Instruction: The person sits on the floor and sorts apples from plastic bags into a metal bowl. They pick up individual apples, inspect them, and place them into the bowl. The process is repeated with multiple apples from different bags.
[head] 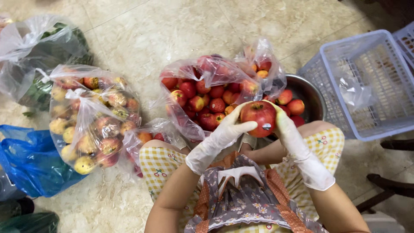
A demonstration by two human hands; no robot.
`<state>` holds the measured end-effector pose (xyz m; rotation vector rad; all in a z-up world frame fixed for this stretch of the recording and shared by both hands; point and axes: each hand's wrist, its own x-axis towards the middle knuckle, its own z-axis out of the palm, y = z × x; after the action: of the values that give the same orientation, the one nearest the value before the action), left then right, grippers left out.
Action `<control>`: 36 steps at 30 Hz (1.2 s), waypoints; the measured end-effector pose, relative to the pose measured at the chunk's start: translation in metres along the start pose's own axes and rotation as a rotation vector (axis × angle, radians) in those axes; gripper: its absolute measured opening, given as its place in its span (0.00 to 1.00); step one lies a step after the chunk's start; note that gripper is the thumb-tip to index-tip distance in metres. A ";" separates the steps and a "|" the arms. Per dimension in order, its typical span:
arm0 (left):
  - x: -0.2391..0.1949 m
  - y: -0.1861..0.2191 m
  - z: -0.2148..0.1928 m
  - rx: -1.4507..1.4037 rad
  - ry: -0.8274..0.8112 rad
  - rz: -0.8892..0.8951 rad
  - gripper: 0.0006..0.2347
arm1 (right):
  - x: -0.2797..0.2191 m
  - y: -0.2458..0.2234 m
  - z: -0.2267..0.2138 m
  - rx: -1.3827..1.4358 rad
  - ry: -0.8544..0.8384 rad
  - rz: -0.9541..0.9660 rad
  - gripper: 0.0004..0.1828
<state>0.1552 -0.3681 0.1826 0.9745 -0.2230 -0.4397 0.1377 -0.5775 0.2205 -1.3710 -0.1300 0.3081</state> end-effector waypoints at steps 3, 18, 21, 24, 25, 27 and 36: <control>0.009 -0.004 0.002 -0.250 -0.048 -0.077 0.33 | -0.007 -0.009 -0.004 0.146 0.004 0.063 0.47; -0.024 0.030 0.042 0.632 0.042 0.326 0.40 | -0.042 -0.027 0.017 0.005 0.044 -0.114 0.48; -0.027 0.035 0.048 0.724 0.025 0.441 0.39 | -0.043 -0.026 0.017 0.070 0.061 -0.111 0.47; -0.027 0.037 0.052 0.847 0.052 0.542 0.40 | -0.044 -0.027 0.019 0.080 0.058 -0.165 0.43; -0.027 0.037 0.053 0.872 0.058 0.557 0.40 | -0.044 -0.027 0.019 0.062 0.055 -0.171 0.41; -0.026 0.035 0.055 0.920 0.070 0.590 0.41 | -0.044 -0.029 0.020 0.047 0.074 -0.149 0.38; -0.022 0.023 0.051 0.955 0.055 0.631 0.41 | -0.041 -0.034 0.027 -0.043 0.181 -0.090 0.35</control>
<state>0.1225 -0.3846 0.2301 1.7561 -0.7020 0.3263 0.0962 -0.5699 0.2628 -1.4248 -0.0481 0.1062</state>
